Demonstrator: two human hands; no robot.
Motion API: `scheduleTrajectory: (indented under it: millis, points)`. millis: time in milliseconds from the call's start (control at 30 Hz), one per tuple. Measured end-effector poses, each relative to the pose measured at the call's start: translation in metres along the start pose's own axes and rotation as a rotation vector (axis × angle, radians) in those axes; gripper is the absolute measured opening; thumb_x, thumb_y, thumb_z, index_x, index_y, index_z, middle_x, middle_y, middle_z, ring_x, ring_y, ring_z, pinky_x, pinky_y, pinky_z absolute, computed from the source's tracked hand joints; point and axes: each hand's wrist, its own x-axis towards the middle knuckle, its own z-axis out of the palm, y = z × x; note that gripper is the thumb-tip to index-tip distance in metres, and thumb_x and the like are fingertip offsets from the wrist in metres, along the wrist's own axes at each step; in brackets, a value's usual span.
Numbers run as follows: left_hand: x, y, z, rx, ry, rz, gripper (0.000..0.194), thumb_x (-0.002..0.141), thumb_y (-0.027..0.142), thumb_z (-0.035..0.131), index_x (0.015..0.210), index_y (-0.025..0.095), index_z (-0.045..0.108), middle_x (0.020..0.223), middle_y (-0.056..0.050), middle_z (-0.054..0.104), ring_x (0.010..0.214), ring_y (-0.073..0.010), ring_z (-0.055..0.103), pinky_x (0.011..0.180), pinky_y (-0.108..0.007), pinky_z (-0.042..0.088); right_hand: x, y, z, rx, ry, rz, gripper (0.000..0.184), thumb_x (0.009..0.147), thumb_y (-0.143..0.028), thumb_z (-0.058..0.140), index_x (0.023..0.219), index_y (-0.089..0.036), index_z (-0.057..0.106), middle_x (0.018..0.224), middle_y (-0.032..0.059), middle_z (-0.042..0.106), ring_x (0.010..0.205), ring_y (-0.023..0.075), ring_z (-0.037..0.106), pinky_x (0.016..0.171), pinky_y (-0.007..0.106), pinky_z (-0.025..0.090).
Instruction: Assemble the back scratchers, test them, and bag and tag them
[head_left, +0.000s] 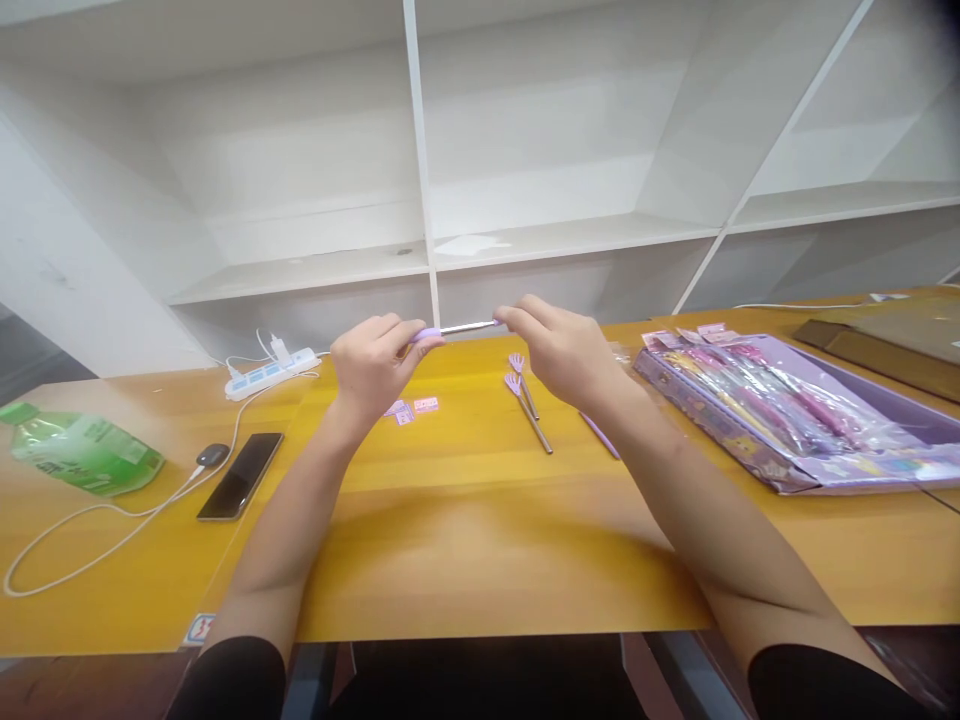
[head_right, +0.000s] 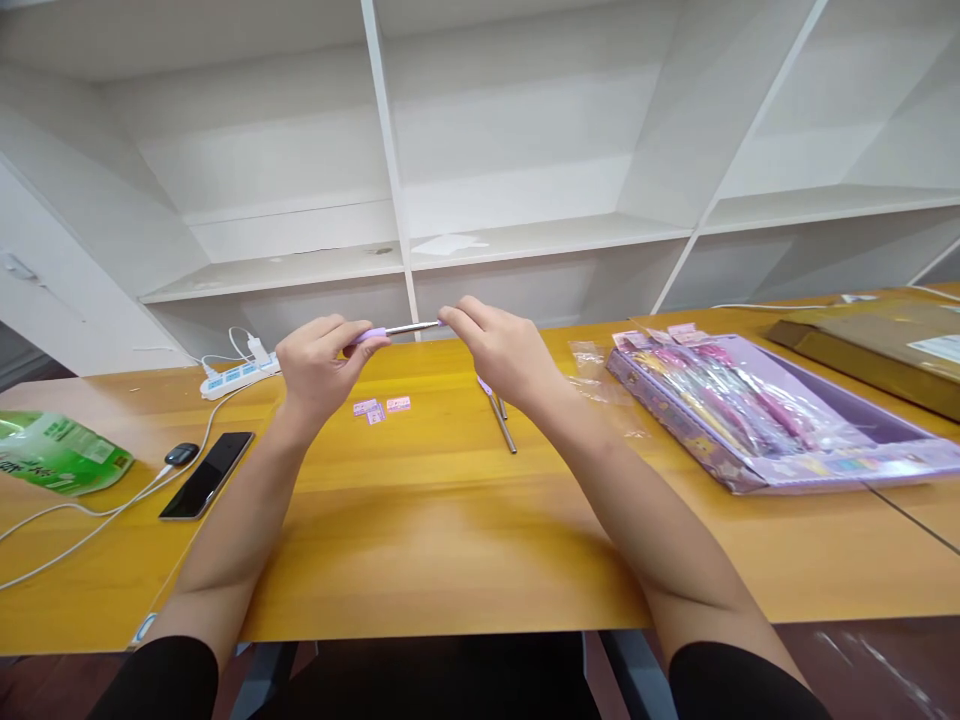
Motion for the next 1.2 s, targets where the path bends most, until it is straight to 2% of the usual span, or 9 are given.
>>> scheduleTrajectory:
  millis: [167,333,567,700,833,967,1200]
  points:
    - [0.005,-0.009,-0.011,-0.077,-0.061,0.057,0.042,0.108,0.056,0.070,0.085,0.023,0.079,0.064,0.001,0.063,0.062,-0.0144,0.053,0.061,-0.032,0.033,-0.003,-0.001,-0.019,-0.034,-0.100,-0.057,0.065,0.086,0.006,0.047,0.142,-0.025,0.062,0.120,0.0061,0.074,0.075,0.0163,0.058,0.061,0.031,0.024]
    - [0.009,-0.010,-0.022,-0.061,-0.150,0.045,0.041,0.110,0.053,0.068,0.085,0.022,0.076,0.067,0.001,0.064,0.063,-0.0143,0.055,0.062,-0.031,0.035,-0.001,0.002,-0.023,-0.014,-0.152,-0.063,0.066,0.088,0.006,0.049,0.144,-0.024,0.061,0.124,0.0062,0.075,0.078,0.0172,0.063,0.061,0.031,0.026]
    - [0.013,-0.004,-0.034,0.129,-0.298,0.160,0.038,0.118,0.045,0.052,0.099,0.020,0.073,0.076,-0.002,0.068,0.069,-0.0179,0.059,0.066,-0.034,0.036,0.000,0.001,-0.019,-0.003,-0.083,-0.077,0.051,0.096,0.001,0.050,0.138,-0.023,0.067,0.117,0.0045,0.079,0.076,0.0161,0.063,0.060,0.030,0.025]
    - [0.014,0.001,-0.039,0.103,-0.313,0.206,0.028,0.119,0.034,0.050,0.109,0.021,0.073,0.085,-0.003,0.073,0.075,-0.0174,0.064,0.065,-0.034,0.037,0.000,-0.004,-0.019,0.042,-0.034,-0.106,0.046,0.100,-0.001,0.049,0.136,-0.022,0.068,0.113,0.0043,0.081,0.078,0.0160,0.065,0.061,0.030,0.029]
    - [0.011,0.001,-0.043,0.076,-0.303,0.214,0.026,0.118,0.040,0.054,0.111,0.025,0.074,0.084,-0.001,0.072,0.067,-0.0152,0.061,0.058,-0.034,0.031,-0.001,-0.011,-0.021,0.085,-0.044,-0.144,0.048,0.099,-0.001,0.047,0.138,-0.022,0.067,0.113,0.0052,0.081,0.082,0.0161,0.068,0.062,0.030,0.031]
    - [0.009,0.002,-0.044,0.090,-0.292,0.215,0.026,0.117,0.042,0.055,0.107,0.028,0.075,0.077,0.000,0.067,0.059,-0.0142,0.053,0.056,-0.035,0.025,-0.002,-0.018,-0.025,0.099,-0.068,-0.181,0.052,0.097,-0.001,0.046,0.141,-0.020,0.065,0.112,0.0068,0.080,0.081,0.0163,0.066,0.061,0.030,0.028]
    - [0.013,0.007,-0.041,0.070,-0.339,0.197,0.027,0.118,0.032,0.053,0.101,0.021,0.072,0.088,-0.005,0.073,0.077,-0.0193,0.061,0.066,-0.035,0.036,-0.001,-0.024,-0.021,0.033,-0.086,-0.142,0.048,0.101,-0.003,0.044,0.139,-0.021,0.066,0.107,0.0058,0.077,0.066,0.0147,0.052,0.058,0.031,0.021]
